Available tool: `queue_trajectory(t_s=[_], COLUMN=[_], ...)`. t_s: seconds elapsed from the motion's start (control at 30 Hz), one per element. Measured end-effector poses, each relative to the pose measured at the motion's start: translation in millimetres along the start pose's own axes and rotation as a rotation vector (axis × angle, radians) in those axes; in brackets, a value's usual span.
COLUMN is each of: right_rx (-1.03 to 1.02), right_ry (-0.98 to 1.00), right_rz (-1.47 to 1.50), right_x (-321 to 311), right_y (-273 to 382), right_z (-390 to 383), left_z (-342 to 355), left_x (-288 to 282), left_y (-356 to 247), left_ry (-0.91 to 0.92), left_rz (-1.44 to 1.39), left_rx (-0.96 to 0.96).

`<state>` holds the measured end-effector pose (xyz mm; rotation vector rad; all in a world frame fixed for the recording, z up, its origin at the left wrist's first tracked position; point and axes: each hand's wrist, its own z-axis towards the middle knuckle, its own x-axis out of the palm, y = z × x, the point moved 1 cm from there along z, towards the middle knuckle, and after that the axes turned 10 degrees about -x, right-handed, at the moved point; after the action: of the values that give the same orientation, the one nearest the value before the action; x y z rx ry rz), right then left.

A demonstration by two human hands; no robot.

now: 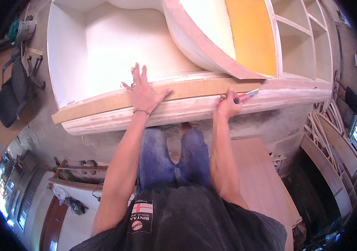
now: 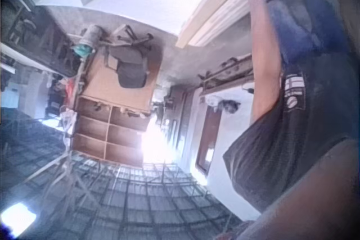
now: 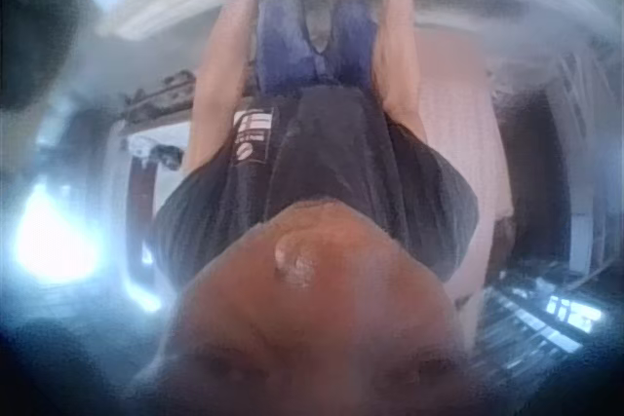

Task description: The person sands the edge of a curved wooden shelf unit with a power sander, applies a thin strip of wood to the edge, and trims the excess wood strip using a utility knife.

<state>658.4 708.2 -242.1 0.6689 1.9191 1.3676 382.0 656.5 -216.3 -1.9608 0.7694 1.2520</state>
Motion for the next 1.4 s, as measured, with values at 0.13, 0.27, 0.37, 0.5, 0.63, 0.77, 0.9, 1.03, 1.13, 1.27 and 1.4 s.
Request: queue_trajectory(t_s=[0.13,0.27,0.37,0.5,0.63,0.77,0.9,1.03,1.13,1.27,1.4], right_rx=[0.029,0.037,0.030,0.144,0.165,0.224,0.296,0.351,0.352,0.450,0.472], right_ry=[-0.010,-0.016,0.040,-0.020,0.117,0.361,0.360,0.288,0.302,0.299,0.254], right_rz=[-0.073,-0.149,-0.148,-0.212,-0.328,-0.542,-0.686,-0.754,-0.796,-0.920,-0.910], right_x=[3.2,3.8,5.5,7.3,4.4,48.3,69.7,86.9,93.5,99.2,101.0], right_y=[6.0,9.4,17.0,44.3,74.3,113.4,108.8,108.2,103.2,98.5,93.9], right_z=[-8.9,-6.2,-12.0,-39.0,-93.4,-114.5,-93.6,-80.4,-69.3,-58.6,-53.2], left_z=[21.7,35.4,40.1,44.2,48.9,55.3,60.8,61.0,63.5,65.0,64.5], left_x=[-9.0,-10.1,-9.0,-9.2,-8.6,-8.9,-13.2,-8.0,-8.8,-8.2,-7.0], left_y=[3.7,0.3,4.2,5.1,11.3,16.0,16.7,21.5,21.3,22.0,22.0], left_ry=[0.123,0.403,0.377,0.405,0.439,0.520,0.584,0.548,0.580,0.564,0.545], left_rz=[0.081,0.098,0.101,0.061,-0.016,-0.066,-0.118,-0.193,-0.206,-0.247,-0.258], left_rx=[0.123,0.140,0.184,0.189,0.197,0.160,0.114,0.076,0.079,0.068,0.066])
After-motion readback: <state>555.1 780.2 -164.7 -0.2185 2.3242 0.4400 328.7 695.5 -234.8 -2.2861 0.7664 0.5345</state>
